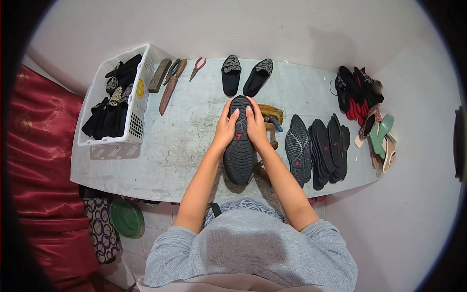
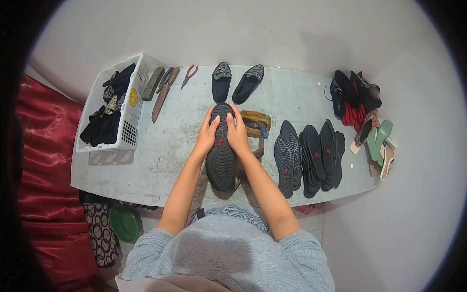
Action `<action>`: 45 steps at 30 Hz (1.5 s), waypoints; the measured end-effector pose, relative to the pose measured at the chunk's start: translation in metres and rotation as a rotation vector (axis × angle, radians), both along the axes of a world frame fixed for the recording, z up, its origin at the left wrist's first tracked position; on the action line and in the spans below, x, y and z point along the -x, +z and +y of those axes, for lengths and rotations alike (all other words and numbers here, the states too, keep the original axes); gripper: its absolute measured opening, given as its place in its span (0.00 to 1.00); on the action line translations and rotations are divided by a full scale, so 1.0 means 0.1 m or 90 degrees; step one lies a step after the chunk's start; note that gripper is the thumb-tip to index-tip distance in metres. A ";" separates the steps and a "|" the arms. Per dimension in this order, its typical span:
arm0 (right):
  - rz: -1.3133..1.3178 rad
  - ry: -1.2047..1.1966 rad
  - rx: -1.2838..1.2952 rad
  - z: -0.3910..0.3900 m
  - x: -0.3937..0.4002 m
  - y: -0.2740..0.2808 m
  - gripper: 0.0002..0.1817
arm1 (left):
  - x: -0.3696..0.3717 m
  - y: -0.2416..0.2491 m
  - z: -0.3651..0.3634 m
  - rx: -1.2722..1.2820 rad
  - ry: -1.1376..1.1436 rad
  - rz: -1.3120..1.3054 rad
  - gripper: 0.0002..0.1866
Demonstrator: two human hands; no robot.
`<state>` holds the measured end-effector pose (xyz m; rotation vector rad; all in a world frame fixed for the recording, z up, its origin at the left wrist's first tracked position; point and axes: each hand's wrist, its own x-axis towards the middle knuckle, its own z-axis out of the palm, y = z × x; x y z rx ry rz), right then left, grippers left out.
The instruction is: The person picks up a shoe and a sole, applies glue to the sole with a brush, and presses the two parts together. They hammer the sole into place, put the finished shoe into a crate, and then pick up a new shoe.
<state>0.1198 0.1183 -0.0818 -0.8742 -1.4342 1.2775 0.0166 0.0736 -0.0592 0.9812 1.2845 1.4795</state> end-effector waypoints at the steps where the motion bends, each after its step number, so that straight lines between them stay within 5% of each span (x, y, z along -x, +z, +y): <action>1: 0.000 0.001 0.001 -0.01 -0.01 -0.01 0.22 | -0.01 0.01 0.00 -0.005 0.000 0.027 0.24; 8: 0.010 0.029 0.103 -0.29 -0.14 0.04 0.27 | 0.03 -0.13 -0.02 -0.040 0.002 0.099 0.25; 13: 0.051 0.043 0.166 -0.49 -0.25 0.06 0.29 | -0.06 -0.09 -0.54 0.052 -0.010 -0.209 0.28; 31: -0.179 -0.082 0.058 -0.60 -0.11 -0.11 0.31 | -0.18 -0.27 -0.72 -0.022 -0.009 -0.054 0.28; 35: -0.110 -0.028 0.103 -0.61 -0.15 -0.10 0.33 | -0.13 -0.31 -0.73 -0.068 -0.033 0.102 0.27; 42: 0.099 0.114 0.323 -0.62 -0.32 -0.02 0.33 | -0.07 -0.34 -0.71 -0.064 -0.062 0.126 0.28; 45: 0.243 0.110 0.294 -0.73 -0.27 0.00 0.33 | -0.06 -0.37 -0.69 -0.063 -0.081 0.090 0.28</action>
